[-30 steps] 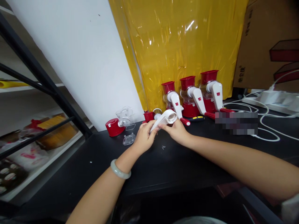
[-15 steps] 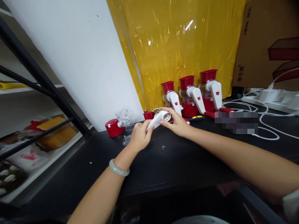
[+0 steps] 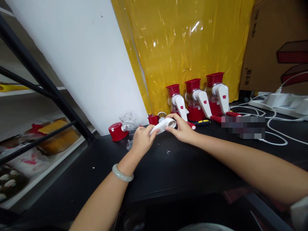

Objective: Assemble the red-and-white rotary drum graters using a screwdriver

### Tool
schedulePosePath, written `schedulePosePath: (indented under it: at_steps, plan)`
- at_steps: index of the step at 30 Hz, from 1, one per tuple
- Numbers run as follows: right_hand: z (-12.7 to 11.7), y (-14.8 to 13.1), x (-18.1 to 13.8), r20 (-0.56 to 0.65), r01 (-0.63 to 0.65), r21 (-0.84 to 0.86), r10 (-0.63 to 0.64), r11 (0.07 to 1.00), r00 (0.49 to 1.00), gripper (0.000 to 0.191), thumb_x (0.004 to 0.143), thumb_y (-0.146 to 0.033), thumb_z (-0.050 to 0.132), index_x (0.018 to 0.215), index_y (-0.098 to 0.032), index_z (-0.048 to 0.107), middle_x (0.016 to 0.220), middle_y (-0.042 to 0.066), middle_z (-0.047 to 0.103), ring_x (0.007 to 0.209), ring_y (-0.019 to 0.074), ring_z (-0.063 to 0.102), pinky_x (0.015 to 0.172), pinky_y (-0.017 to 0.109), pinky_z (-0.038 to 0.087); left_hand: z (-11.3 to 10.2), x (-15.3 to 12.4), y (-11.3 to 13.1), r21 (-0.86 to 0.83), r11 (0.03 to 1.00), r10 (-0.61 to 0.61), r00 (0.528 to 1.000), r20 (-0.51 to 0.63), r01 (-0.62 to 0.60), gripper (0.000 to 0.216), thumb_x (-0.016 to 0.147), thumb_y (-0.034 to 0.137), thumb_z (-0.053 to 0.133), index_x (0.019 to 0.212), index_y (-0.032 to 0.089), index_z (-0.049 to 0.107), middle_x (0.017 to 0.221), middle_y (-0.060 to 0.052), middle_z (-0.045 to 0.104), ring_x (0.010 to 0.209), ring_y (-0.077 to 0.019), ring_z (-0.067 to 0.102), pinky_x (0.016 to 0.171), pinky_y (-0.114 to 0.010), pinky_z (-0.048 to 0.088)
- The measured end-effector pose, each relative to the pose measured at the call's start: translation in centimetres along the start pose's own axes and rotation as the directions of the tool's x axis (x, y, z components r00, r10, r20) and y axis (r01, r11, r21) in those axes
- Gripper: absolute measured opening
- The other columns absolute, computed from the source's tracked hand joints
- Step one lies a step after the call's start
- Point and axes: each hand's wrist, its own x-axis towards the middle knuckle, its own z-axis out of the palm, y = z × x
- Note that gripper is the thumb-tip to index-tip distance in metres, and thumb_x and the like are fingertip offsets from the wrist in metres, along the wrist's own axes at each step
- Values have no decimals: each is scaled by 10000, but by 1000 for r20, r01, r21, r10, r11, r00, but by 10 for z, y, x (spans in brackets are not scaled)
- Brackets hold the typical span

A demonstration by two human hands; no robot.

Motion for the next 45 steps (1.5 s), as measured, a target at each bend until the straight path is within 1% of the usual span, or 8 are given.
schedulePosePath:
  at_steps: [14, 20, 25, 31, 34, 37, 42, 45]
  plan:
    - [2, -4, -1, -39, 20, 38, -18, 999, 999, 319, 801, -278, 658, 1066, -206, 495, 1036, 70, 601, 939, 211, 593, 846, 382, 475, -6, 2, 1, -42, 999, -29, 999, 29, 30, 381, 976, 475, 435, 980, 207, 706, 745, -36, 711, 648, -190, 602, 682, -302, 411]
    - [-1, 4, 3, -113, 90, -1, -89, 996, 990, 377, 834, -287, 632, 1175, -210, 493, 1163, 110, 589, 1083, 251, 579, 935, 434, 460, -4, 3, -2, -176, 983, 71, 996, 60, -59, 320, 947, 438, 497, 1109, 179, 592, 994, -72, 677, 927, -231, 585, 899, -394, 429]
    - [-8, 11, 8, -99, 118, -93, -127, 989, 987, 381, 864, -283, 595, 1217, -212, 471, 1184, 122, 580, 1131, 260, 563, 958, 458, 463, -4, 5, -8, -159, 986, 64, 993, 96, -48, 252, 972, 375, 445, 1083, 202, 591, 986, -57, 662, 978, -230, 558, 1027, -462, 360]
    - [-19, 3, 8, 68, 301, -415, -300, 859, 951, 427, 880, -304, 594, 1284, -197, 505, 1265, 160, 546, 1246, 289, 488, 1036, 526, 402, -8, 6, -6, -19, 994, 107, 987, 119, -106, 230, 966, 349, 467, 1086, 208, 603, 933, -46, 678, 944, -229, 567, 1075, -481, 309]
    - [-17, -3, 4, 238, 375, -534, -291, 758, 927, 422, 872, -347, 627, 1265, -205, 567, 1310, 156, 551, 1312, 315, 432, 1060, 552, 365, -9, 5, -1, 45, 982, 175, 973, 149, -184, 216, 961, 342, 481, 1071, 215, 617, 926, -40, 694, 928, -228, 568, 1083, -490, 296]
    - [-12, -5, -1, 332, 402, -606, -241, 686, 912, 329, 874, -342, 636, 1163, -185, 642, 1279, 163, 587, 1267, 313, 477, 1042, 524, 371, -8, 4, 5, 74, 967, 225, 955, 191, -243, 225, 962, 359, 478, 1057, 219, 627, 913, -42, 696, 923, -227, 568, 1085, -485, 296]
    - [-10, -7, -2, 400, 366, -597, -130, 714, 907, 158, 904, -311, 601, 957, -180, 671, 921, 75, 707, 942, 223, 647, 1026, 460, 347, -9, 3, 12, 103, 949, 272, 937, 217, -299, 233, 963, 356, 465, 1017, 210, 638, 865, -48, 673, 902, -223, 564, 1077, -479, 301]
    - [-12, -11, -1, 408, 353, -591, -108, 726, 907, 136, 896, -300, 606, 888, -173, 657, 866, 60, 714, 873, 209, 660, 987, 428, 344, -11, 3, 15, 110, 943, 288, 935, 207, -315, 229, 954, 349, 468, 991, 209, 645, 818, -46, 658, 870, -224, 554, 1055, -482, 319]
